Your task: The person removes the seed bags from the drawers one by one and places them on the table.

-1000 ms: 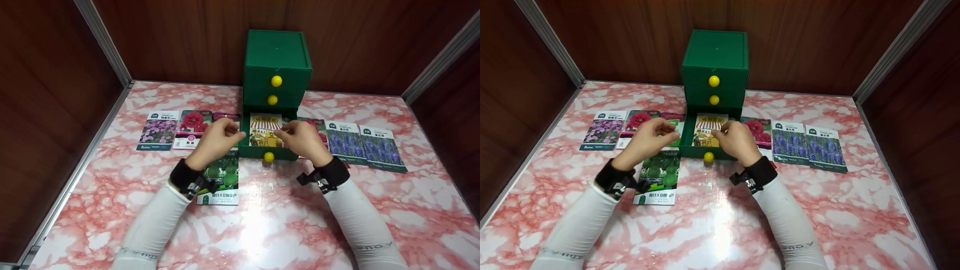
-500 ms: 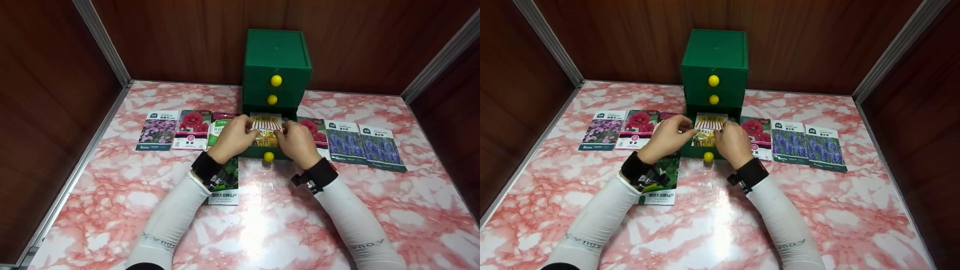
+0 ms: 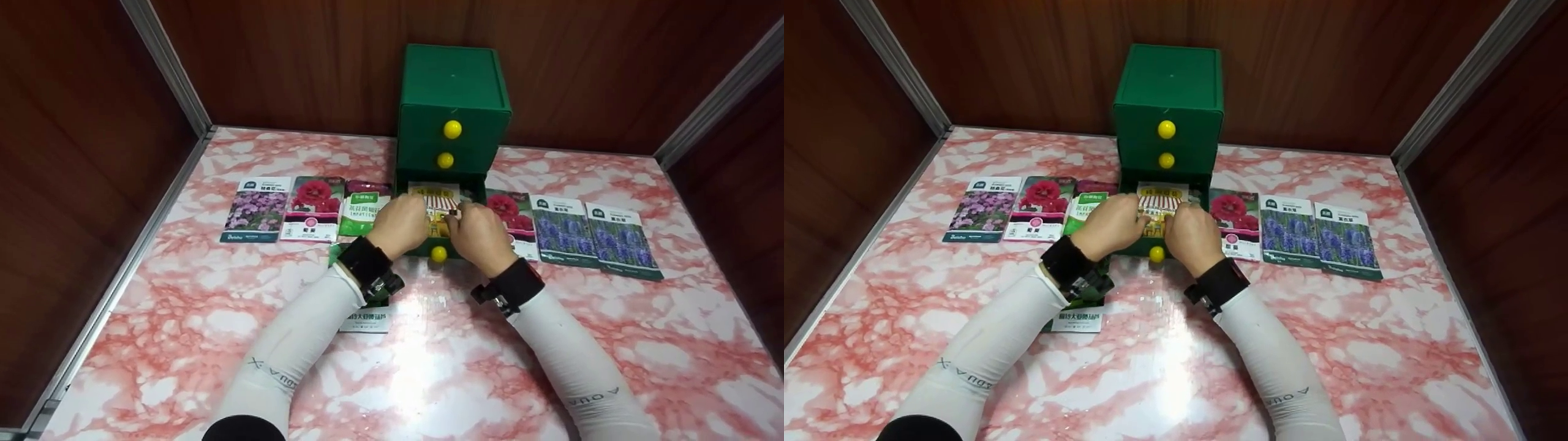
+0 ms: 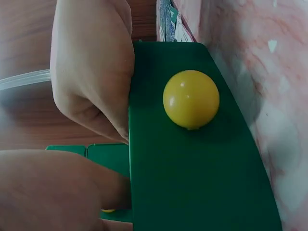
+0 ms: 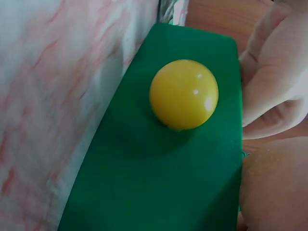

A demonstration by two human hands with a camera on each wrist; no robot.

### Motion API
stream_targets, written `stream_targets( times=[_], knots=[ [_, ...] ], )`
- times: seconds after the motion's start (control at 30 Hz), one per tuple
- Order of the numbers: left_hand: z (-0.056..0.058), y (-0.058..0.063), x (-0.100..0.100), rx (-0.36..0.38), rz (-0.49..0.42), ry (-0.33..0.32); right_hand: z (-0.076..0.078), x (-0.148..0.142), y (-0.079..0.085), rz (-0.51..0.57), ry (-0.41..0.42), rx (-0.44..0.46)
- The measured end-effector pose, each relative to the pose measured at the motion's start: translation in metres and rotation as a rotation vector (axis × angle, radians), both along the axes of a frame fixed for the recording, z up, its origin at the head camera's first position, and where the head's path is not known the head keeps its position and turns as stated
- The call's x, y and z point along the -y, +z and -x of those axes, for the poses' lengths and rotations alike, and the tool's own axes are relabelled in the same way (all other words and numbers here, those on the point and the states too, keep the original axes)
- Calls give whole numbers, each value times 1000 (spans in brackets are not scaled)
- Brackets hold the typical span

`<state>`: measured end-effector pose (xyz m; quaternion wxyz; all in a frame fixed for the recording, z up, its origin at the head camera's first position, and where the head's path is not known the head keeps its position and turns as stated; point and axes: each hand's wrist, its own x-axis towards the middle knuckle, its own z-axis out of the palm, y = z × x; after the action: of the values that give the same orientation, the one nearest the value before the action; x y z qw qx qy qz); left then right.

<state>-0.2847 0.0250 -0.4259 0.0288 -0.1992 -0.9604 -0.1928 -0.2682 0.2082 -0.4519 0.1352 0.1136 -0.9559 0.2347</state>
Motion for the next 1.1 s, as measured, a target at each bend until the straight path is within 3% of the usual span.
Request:
stream_targets(
  times=[0.13,0.17,0.2,0.23,0.27,0.3,0.37,0.4,0.43,0.47,0.5,0.53,0.57,0.67,0.83,1.03,1.07,1.1],
  knots=[
    [2,0,-8,61,52,10,1,1,1,-19,-3,13],
    [10,-10,-10,68,56,17,1,1,0,-26,-4,16],
    [11,-11,-12,88,62,25,1,2,0,-31,-4,18],
    [22,-26,-14,92,69,35,1,2,0,-39,-2,23],
    [25,-29,-15,105,76,43,1,2,1,-49,3,29],
    [36,-44,-17,105,72,50,1,2,1,-56,9,36],
    [52,-62,-21,122,85,60,1,3,2,-74,27,52],
    [55,-66,-22,131,89,53,1,3,3,-84,37,59],
    [66,-79,-23,126,90,43,1,3,3,-96,46,68],
    [65,-78,-24,124,88,27,1,3,4,-108,56,73],
    [74,-89,-25,115,84,13,1,3,4,-116,62,80],
    [72,-87,-25,111,93,-1,1,3,4,-122,70,89],
    [78,-94,-24,97,80,-19,1,3,5,-126,78,100],
    [75,-91,-25,91,84,-14,2,3,5,-120,94,141],
    [41,-44,-21,159,108,12,5,4,5,-64,80,200],
    [44,-47,-21,162,61,10,7,2,5,-34,66,182],
    [46,-52,-20,135,46,10,7,1,5,-30,66,173],
    [43,-48,-20,124,49,14,6,0,5,-26,66,162]
  ],
)
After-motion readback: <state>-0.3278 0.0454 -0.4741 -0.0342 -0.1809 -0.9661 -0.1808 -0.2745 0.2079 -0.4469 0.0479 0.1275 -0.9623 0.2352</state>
